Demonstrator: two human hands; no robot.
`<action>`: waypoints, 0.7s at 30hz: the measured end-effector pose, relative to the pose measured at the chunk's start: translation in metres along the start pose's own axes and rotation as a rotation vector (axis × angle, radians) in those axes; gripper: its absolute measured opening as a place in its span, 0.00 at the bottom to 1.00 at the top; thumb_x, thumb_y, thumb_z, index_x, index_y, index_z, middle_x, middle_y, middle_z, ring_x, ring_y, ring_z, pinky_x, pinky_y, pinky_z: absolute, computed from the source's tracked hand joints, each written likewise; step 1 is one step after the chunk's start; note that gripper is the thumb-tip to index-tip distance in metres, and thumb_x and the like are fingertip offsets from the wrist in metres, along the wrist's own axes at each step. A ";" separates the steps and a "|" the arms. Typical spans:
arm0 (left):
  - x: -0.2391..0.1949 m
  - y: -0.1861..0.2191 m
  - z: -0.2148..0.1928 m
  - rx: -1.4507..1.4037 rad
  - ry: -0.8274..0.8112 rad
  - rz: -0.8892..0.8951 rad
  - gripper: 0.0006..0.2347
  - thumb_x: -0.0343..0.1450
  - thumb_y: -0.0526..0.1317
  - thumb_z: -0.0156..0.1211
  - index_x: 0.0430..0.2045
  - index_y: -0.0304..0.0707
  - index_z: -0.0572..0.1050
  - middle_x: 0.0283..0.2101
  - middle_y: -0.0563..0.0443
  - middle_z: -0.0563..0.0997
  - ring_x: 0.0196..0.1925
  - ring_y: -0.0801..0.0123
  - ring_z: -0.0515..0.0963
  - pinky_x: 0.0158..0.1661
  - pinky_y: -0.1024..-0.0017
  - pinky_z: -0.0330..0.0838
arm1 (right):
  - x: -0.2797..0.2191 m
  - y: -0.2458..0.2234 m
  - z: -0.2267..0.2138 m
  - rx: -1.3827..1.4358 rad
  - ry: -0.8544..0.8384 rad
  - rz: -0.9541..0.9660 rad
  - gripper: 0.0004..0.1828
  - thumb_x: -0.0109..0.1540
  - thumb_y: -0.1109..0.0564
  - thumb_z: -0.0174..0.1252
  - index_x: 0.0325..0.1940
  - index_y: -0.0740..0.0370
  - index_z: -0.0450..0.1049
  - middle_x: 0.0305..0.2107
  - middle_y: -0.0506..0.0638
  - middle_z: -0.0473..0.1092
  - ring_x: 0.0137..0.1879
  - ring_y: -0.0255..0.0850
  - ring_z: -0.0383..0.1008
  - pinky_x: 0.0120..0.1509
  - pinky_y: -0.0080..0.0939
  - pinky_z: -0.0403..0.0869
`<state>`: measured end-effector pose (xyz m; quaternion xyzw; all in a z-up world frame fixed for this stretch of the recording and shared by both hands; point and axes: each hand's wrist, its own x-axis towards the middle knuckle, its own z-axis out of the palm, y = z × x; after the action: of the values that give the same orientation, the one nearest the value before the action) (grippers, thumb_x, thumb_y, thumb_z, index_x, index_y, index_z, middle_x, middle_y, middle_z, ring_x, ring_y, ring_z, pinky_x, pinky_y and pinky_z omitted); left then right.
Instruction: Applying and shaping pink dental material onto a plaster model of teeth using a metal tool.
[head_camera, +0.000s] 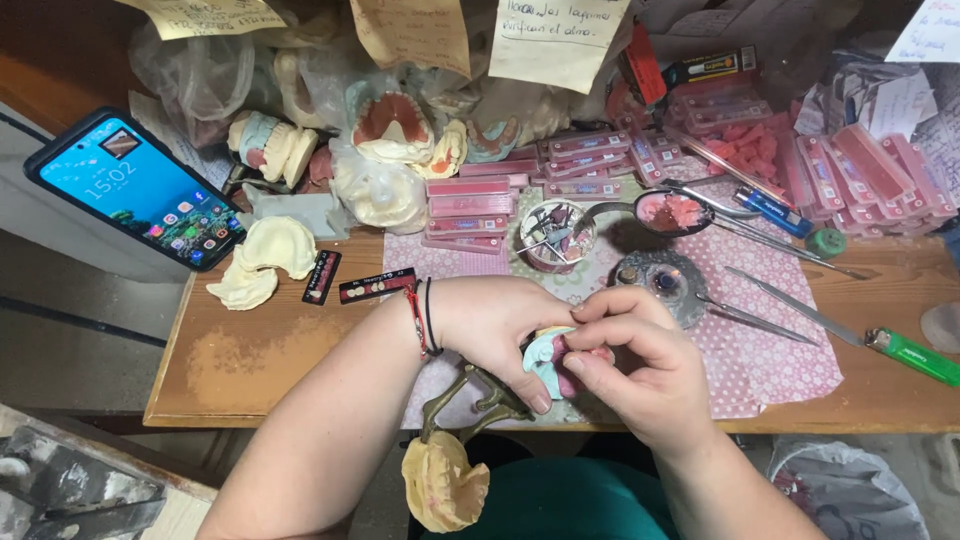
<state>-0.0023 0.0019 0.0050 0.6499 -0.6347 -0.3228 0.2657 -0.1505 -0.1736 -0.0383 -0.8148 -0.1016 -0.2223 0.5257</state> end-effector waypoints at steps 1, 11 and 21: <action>0.000 0.001 0.000 0.000 -0.001 0.000 0.22 0.58 0.55 0.72 0.44 0.56 0.75 0.39 0.63 0.85 0.38 0.69 0.84 0.41 0.71 0.74 | -0.001 0.000 0.000 0.000 0.001 0.001 0.05 0.58 0.59 0.68 0.39 0.56 0.81 0.44 0.51 0.74 0.51 0.41 0.76 0.62 0.40 0.73; -0.001 -0.001 0.000 -0.010 -0.011 -0.006 0.27 0.58 0.54 0.71 0.52 0.56 0.74 0.43 0.61 0.85 0.42 0.67 0.84 0.42 0.70 0.73 | -0.004 0.001 0.005 0.117 0.029 0.121 0.06 0.57 0.60 0.70 0.37 0.56 0.81 0.46 0.52 0.71 0.55 0.40 0.74 0.63 0.39 0.73; 0.000 -0.005 0.003 0.032 -0.001 -0.034 0.28 0.57 0.58 0.71 0.48 0.52 0.74 0.37 0.58 0.83 0.36 0.65 0.80 0.38 0.69 0.72 | 0.000 -0.006 0.000 -0.001 -0.026 0.022 0.19 0.57 0.54 0.70 0.51 0.57 0.79 0.49 0.51 0.70 0.57 0.41 0.73 0.67 0.42 0.71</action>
<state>-0.0011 0.0026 -0.0004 0.6646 -0.6288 -0.3173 0.2495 -0.1527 -0.1711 -0.0330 -0.8191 -0.0992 -0.2058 0.5262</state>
